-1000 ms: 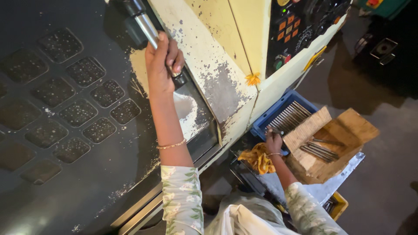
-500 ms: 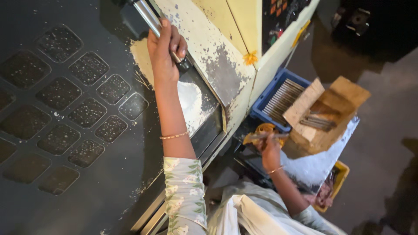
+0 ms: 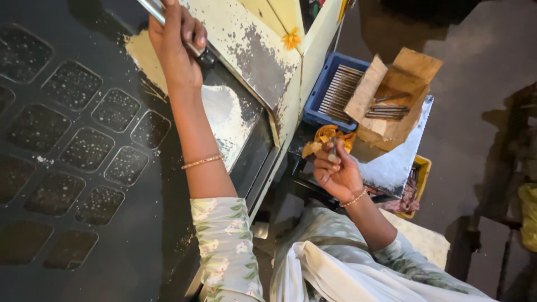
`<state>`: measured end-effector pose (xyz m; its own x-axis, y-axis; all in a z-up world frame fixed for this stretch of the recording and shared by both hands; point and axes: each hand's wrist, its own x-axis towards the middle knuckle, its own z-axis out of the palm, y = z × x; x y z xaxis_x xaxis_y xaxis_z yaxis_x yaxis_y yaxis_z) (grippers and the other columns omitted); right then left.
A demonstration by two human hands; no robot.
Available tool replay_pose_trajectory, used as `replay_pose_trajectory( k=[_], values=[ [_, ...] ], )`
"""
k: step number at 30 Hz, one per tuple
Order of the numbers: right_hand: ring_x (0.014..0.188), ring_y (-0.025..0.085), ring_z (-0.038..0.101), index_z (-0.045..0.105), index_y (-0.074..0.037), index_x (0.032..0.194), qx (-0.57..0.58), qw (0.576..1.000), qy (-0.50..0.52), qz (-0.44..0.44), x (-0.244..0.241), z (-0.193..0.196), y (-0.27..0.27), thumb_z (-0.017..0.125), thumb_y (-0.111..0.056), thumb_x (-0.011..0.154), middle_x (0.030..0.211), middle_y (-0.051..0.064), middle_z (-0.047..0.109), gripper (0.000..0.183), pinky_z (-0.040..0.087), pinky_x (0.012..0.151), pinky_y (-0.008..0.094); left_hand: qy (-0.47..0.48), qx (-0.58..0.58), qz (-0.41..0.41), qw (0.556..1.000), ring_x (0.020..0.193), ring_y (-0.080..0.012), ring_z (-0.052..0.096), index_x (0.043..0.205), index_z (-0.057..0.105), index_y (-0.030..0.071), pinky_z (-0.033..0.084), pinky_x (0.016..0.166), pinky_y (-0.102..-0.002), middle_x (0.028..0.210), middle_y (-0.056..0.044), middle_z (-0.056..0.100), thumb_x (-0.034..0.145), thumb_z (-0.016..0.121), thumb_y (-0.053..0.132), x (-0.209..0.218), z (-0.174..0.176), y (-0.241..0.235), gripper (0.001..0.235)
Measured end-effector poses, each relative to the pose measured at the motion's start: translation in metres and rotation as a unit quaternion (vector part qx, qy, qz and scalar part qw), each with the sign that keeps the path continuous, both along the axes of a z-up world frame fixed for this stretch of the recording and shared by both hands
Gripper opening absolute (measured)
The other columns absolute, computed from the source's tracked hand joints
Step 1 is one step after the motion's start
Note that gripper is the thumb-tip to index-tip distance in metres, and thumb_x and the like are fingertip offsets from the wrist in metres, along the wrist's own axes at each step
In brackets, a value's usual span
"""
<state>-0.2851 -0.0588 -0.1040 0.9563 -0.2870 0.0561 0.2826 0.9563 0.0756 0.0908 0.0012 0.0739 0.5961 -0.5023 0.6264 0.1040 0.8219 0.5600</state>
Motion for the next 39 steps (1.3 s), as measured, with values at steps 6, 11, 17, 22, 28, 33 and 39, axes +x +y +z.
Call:
replay_pose_trajectory(
  k=[6, 11, 17, 22, 28, 33, 39],
  values=[
    [0.064, 0.008, 0.037, 0.058, -0.012, 0.102, -0.086, 0.996, 0.028, -0.01, -0.013, 0.015, 0.01, 0.05, -0.042, 0.11, 0.072, -0.005, 0.037, 0.033, 0.033, 0.062, 0.027, -0.006, -0.007, -0.014, 1.0, 0.058, -0.0104, 0.04, 0.104, 0.051, 0.006, 0.04, 0.056, -0.029, 0.075, -0.003, 0.039, 0.113, 0.061, 0.01, 0.002, -0.001, -0.001, 0.014],
    [0.065, 0.01, 0.036, 0.056, -0.012, 0.101, -0.13, 0.991, 0.028, -0.022, -0.023, 0.014, 0.005, 0.048, -0.047, 0.111, 0.072, -0.005, 0.036, 0.037, 0.034, 0.063, 0.028, -0.004, -0.007, 0.002, 1.0, 0.06, -0.0119, 0.042, 0.101, 0.051, 0.007, 0.041, 0.056, -0.029, 0.076, -0.003, 0.041, 0.113, 0.062, 0.01, -0.002, -0.003, -0.001, 0.017],
    [0.066, 0.011, 0.037, 0.057, -0.01, 0.101, -0.274, 0.951, 0.063, -0.126, -0.031, 0.011, -0.021, 0.049, -0.047, 0.111, 0.073, -0.003, 0.04, 0.039, 0.035, 0.065, 0.03, -0.001, 0.016, 0.013, 1.0, 0.062, -0.0099, 0.041, 0.106, 0.054, 0.007, 0.04, 0.056, -0.027, 0.076, -0.001, 0.04, 0.112, 0.063, 0.014, -0.009, 0.006, 0.004, 0.013],
    [0.078, 0.014, 0.053, 0.062, -0.003, 0.111, -0.486, 0.788, 0.177, -0.333, -0.028, -0.001, -0.054, 0.055, -0.044, 0.11, 0.09, 0.006, 0.059, 0.042, 0.043, 0.075, 0.032, -0.015, 0.028, 0.019, 0.999, 0.061, -0.0104, 0.041, 0.11, 0.056, 0.006, 0.04, 0.056, -0.027, 0.076, 0.0, 0.038, 0.112, 0.063, 0.018, -0.013, 0.009, 0.007, 0.014],
    [0.093, 0.015, 0.06, 0.054, -0.002, 0.127, -0.559, 0.63, 0.212, -0.496, -0.002, -0.015, -0.088, 0.058, -0.04, 0.108, 0.11, 0.009, 0.06, 0.043, 0.05, 0.075, 0.027, -0.001, 0.043, 0.028, 0.999, 0.06, -0.0149, 0.047, 0.106, 0.052, 0.008, 0.04, 0.055, -0.029, 0.071, -0.001, 0.038, 0.11, 0.064, 0.024, -0.016, 0.013, 0.006, 0.02],
    [0.083, 0.014, 0.061, 0.056, -0.003, 0.133, -0.649, 0.495, 0.206, -0.54, 0.036, -0.039, -0.127, 0.053, -0.033, 0.114, 0.109, 0.008, 0.062, 0.036, 0.055, 0.081, 0.03, -0.008, 0.05, 0.037, 0.998, 0.059, -0.0133, 0.047, 0.106, 0.052, 0.009, 0.039, 0.055, -0.029, 0.07, 0.001, 0.038, 0.108, 0.065, 0.026, -0.015, 0.012, 0.008, 0.022],
    [0.093, 0.031, 0.063, 0.063, -0.006, 0.128, -0.75, 0.39, 0.317, -0.43, 0.103, -0.114, -0.175, 0.059, -0.01, 0.106, 0.12, 0.016, 0.064, 0.023, 0.054, 0.082, 0.041, 0.015, 0.057, 0.075, 0.995, 0.058, -0.0117, 0.044, 0.103, 0.052, 0.006, 0.04, 0.054, -0.03, 0.072, 0.002, 0.038, 0.108, 0.067, 0.027, -0.016, 0.008, 0.001, 0.027]
  ],
)
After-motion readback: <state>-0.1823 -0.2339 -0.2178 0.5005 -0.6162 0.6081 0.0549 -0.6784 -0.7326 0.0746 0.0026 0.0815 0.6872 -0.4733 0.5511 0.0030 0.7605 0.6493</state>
